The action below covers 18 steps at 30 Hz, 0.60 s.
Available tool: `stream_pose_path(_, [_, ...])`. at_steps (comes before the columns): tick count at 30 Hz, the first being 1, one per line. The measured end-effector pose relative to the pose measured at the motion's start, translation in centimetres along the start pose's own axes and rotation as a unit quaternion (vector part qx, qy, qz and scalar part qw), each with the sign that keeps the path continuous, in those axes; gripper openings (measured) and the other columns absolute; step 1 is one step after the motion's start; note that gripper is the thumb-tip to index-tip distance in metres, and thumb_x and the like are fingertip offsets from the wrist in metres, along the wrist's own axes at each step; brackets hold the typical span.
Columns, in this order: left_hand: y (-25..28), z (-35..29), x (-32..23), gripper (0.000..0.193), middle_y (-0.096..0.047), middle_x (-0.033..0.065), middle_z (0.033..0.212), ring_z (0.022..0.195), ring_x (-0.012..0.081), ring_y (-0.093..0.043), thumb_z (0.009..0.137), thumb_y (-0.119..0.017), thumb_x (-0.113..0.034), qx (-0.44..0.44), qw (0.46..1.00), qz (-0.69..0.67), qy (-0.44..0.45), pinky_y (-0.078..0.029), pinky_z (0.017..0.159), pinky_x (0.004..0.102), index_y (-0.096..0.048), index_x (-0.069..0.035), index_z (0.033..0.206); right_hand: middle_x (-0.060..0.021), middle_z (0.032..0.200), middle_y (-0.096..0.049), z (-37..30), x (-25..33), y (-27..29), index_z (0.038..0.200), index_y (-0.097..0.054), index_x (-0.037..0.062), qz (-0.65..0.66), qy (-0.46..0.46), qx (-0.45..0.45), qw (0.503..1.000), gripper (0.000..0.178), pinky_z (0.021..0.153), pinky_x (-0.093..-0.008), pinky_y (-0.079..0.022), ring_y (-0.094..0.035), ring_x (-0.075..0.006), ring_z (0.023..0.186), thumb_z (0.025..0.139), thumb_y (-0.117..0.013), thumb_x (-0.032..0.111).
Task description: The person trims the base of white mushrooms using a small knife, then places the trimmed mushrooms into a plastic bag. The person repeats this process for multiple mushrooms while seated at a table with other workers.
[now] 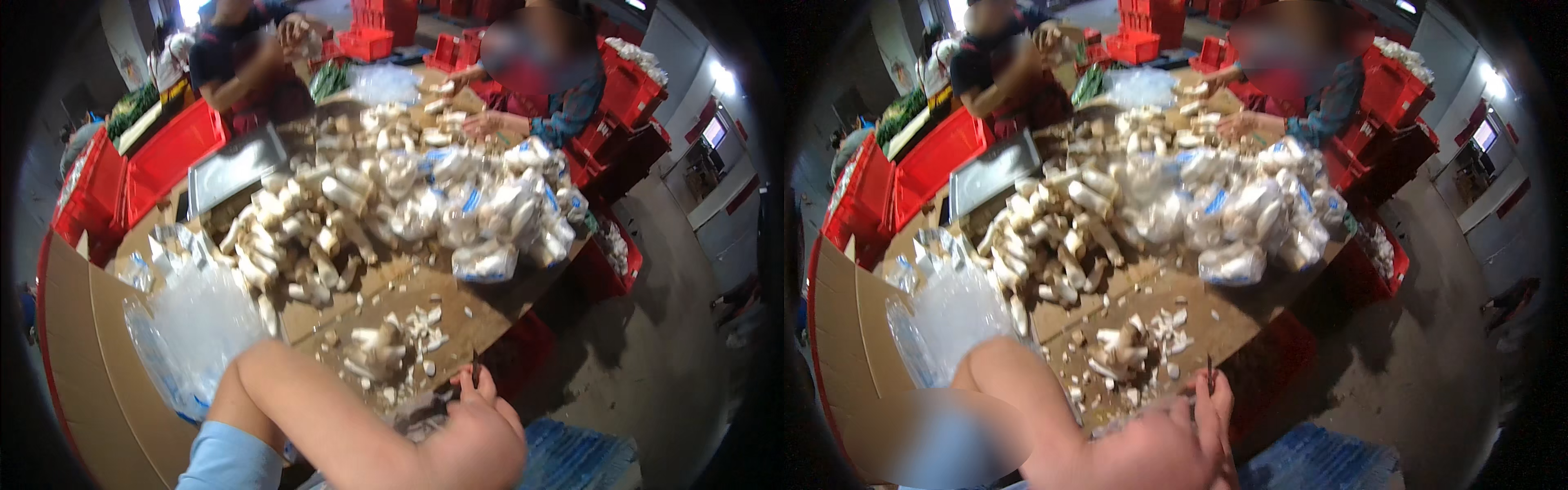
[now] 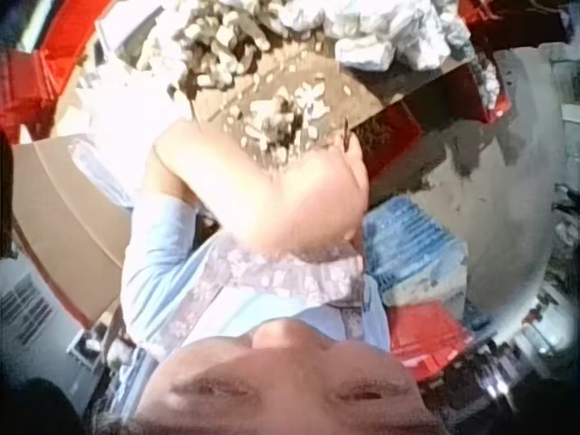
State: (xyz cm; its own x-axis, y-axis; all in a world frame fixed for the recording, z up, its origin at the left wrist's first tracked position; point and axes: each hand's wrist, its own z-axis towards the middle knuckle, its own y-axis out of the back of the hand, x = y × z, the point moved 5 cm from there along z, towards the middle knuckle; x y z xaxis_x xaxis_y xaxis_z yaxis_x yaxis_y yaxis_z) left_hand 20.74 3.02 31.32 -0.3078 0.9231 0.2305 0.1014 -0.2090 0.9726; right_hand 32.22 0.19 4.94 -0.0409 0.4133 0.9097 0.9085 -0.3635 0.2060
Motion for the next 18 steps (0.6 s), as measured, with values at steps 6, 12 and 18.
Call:
stream_pose_path(6, [3.0, -2.8, -3.5, 0.024, -0.063, 0.017, 0.093, 0.077, 0.0268, -0.066, 0.079, -0.06, -0.015, 0.026, 0.999, 0.035, -0.023, -0.051, 0.054, 0.0327, -0.061, 0.0, 0.097, -0.0045, 0.077, -0.063, -0.7, 0.8, -1.2, 0.095, -0.059, 0.0013, 0.006, 0.048, 0.018, 0.999, 0.01, 0.069, -0.0247, -0.047, -0.06, -0.0114, 0.071, 0.09, -0.053, 0.008])
stream_pose_path(12, [2.1, -2.8, -3.5, 0.022, -0.063, 0.016, 0.088, 0.073, 0.0273, -0.066, 0.078, -0.061, -0.015, 0.049, 0.998, 0.013, -0.031, -0.051, 0.051, 0.0334, -0.062, 0.0, 0.094, -0.0043, 0.077, -0.062, -0.6, 1.4, -1.9, 0.094, -0.058, 0.0013, 0.025, 0.025, 0.026, 0.999, 0.009, 0.07, -0.025, -0.046, -0.06, -0.0115, 0.073, 0.09, -0.052, 0.007])
stream_pose_path(18, [1.7, -3.0, -3.3, 0.02, -0.064, 0.0151, 0.082, 0.068, 0.0278, -0.066, 0.076, -0.062, -0.015, 0.036, 0.999, 0.003, -0.039, -0.05, 0.048, 0.0341, -0.064, 0.0, 0.09, -0.0039, 0.084, -0.061, -0.1, 0.1, -2.4, 0.096, -0.058, 0.0015, 0.015, 0.036, 0.063, 0.997, 0.009, 0.07, -0.0254, -0.048, -0.061, -0.0108, 0.074, 0.09, -0.055, 0.008])
